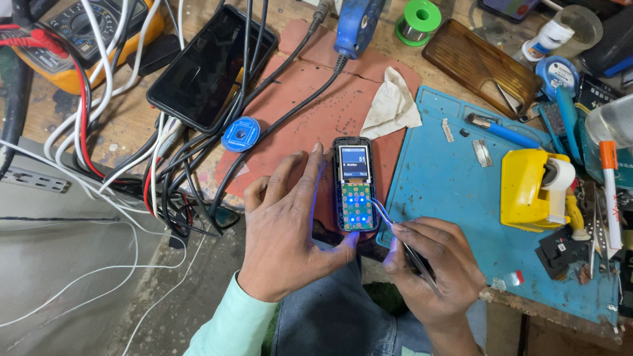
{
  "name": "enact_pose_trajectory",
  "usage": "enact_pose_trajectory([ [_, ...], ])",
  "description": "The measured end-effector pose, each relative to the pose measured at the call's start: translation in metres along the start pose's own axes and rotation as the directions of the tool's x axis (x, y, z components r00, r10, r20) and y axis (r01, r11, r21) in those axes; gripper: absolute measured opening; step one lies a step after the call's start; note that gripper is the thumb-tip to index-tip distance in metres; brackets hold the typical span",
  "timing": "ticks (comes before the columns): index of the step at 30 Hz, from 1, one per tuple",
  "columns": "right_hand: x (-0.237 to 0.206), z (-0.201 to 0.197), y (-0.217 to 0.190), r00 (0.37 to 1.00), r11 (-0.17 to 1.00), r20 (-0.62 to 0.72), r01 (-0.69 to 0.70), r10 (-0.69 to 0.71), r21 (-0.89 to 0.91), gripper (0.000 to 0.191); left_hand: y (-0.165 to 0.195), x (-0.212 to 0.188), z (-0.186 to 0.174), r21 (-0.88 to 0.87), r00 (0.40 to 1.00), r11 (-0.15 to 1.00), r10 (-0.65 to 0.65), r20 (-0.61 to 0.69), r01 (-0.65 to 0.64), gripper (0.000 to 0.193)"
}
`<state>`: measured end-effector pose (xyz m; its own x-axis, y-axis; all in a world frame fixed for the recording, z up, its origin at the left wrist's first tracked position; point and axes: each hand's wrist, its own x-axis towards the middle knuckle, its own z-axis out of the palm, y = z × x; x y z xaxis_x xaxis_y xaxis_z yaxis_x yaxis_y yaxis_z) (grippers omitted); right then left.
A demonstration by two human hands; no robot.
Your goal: The person disassembles a mobile phone by removing the battery and back cover, then uses tweezers and a screwdriver to manipulate the internal circuit board and keypad. The phone is opened, inspected, and partially reassembled during the process.
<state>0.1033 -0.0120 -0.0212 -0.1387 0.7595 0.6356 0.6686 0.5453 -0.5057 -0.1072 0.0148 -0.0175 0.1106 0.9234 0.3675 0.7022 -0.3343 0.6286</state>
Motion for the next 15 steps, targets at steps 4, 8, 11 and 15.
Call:
enact_pose_trajectory([
  [4, 0.0017, -0.0012, 0.0000, 1.000, 1.000, 0.010, 0.003, -0.003, 0.006, 0.034, 0.0011, 0.0012, 0.0006, -0.002, 1.000, 1.000, 0.001, 0.002, -0.001, 0.114],
  [8, 0.0024, 0.0001, 0.0011, 1.000, 1.000, 0.019, 0.003, -0.003, 0.004, 0.036, -0.0005, 0.0018, 0.0013, -0.001, 1.000, 1.000, -0.001, 0.003, 0.001, 0.115],
  [11, 0.0032, 0.0010, 0.0016, 1.000, 1.000, 0.022, 0.002, -0.003, 0.007, 0.036, -0.0014, 0.0016, 0.0020, 0.002, 1.000, 1.000, 0.000, 0.001, 0.000, 0.115],
  [15, 0.0058, 0.0011, 0.0020, 0.998, 0.999, 0.035, 0.045, -0.044, -0.024, 0.032, -0.0017, 0.0018, 0.0026, 0.006, 1.000, 1.000, -0.002, -0.004, 0.002, 0.114],
])
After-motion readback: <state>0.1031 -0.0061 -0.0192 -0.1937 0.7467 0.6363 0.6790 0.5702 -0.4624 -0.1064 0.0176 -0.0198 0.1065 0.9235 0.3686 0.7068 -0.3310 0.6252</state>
